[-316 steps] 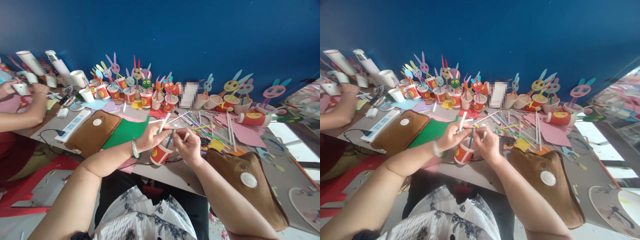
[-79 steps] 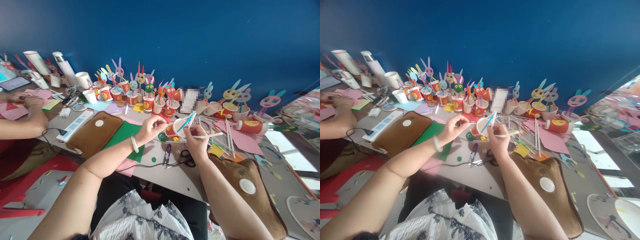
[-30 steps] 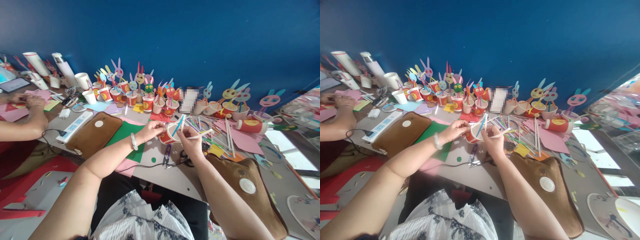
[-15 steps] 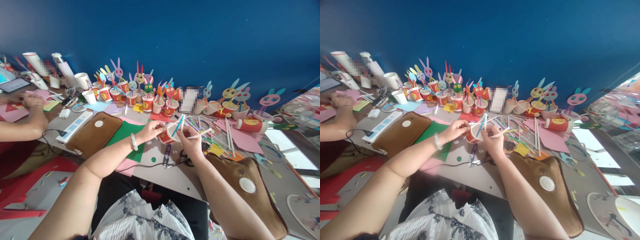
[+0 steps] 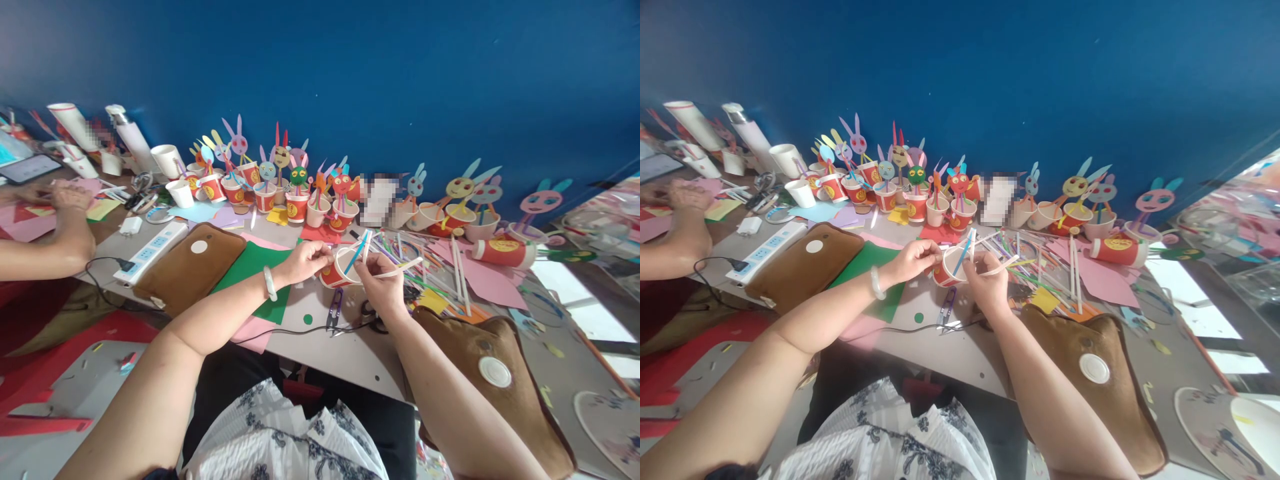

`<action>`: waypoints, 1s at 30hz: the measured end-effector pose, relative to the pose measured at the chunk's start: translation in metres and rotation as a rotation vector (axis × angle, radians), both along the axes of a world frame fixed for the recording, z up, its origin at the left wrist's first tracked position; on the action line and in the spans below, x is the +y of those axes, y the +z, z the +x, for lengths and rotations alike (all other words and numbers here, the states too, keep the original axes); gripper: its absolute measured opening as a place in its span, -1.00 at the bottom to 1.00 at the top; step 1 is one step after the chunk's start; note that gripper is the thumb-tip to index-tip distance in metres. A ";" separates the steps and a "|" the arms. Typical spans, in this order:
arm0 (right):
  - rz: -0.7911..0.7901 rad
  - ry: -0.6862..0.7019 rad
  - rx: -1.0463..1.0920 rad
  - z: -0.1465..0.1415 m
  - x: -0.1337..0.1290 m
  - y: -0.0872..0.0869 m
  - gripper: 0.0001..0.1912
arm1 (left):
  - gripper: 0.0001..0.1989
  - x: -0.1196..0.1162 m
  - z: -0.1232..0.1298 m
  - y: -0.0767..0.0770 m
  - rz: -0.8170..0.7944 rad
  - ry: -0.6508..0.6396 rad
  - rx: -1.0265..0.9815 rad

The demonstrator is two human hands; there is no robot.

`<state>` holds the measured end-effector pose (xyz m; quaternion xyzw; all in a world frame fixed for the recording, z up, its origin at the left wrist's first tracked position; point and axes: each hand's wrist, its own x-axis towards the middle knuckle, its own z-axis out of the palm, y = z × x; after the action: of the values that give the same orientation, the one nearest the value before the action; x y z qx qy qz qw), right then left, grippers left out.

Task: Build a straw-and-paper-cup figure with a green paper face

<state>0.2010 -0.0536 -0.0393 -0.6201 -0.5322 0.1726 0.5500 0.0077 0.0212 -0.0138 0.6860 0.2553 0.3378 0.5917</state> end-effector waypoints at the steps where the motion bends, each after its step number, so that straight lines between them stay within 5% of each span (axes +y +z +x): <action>1: -0.003 0.001 0.004 0.000 0.000 0.000 -0.78 | -0.75 0.000 0.000 0.000 0.004 -0.005 -0.005; 19: 0.035 -0.021 -0.049 0.002 0.002 -0.002 -0.71 | -0.79 0.002 -0.001 0.000 0.022 -0.013 0.019; 30: -0.016 -0.016 -0.004 0.000 0.000 0.001 -0.84 | -0.80 0.003 0.000 -0.006 0.098 -0.010 0.034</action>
<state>0.2008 -0.0541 -0.0385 -0.6291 -0.5270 0.1712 0.5452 0.0073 0.0238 -0.0193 0.7211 0.2452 0.3352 0.5546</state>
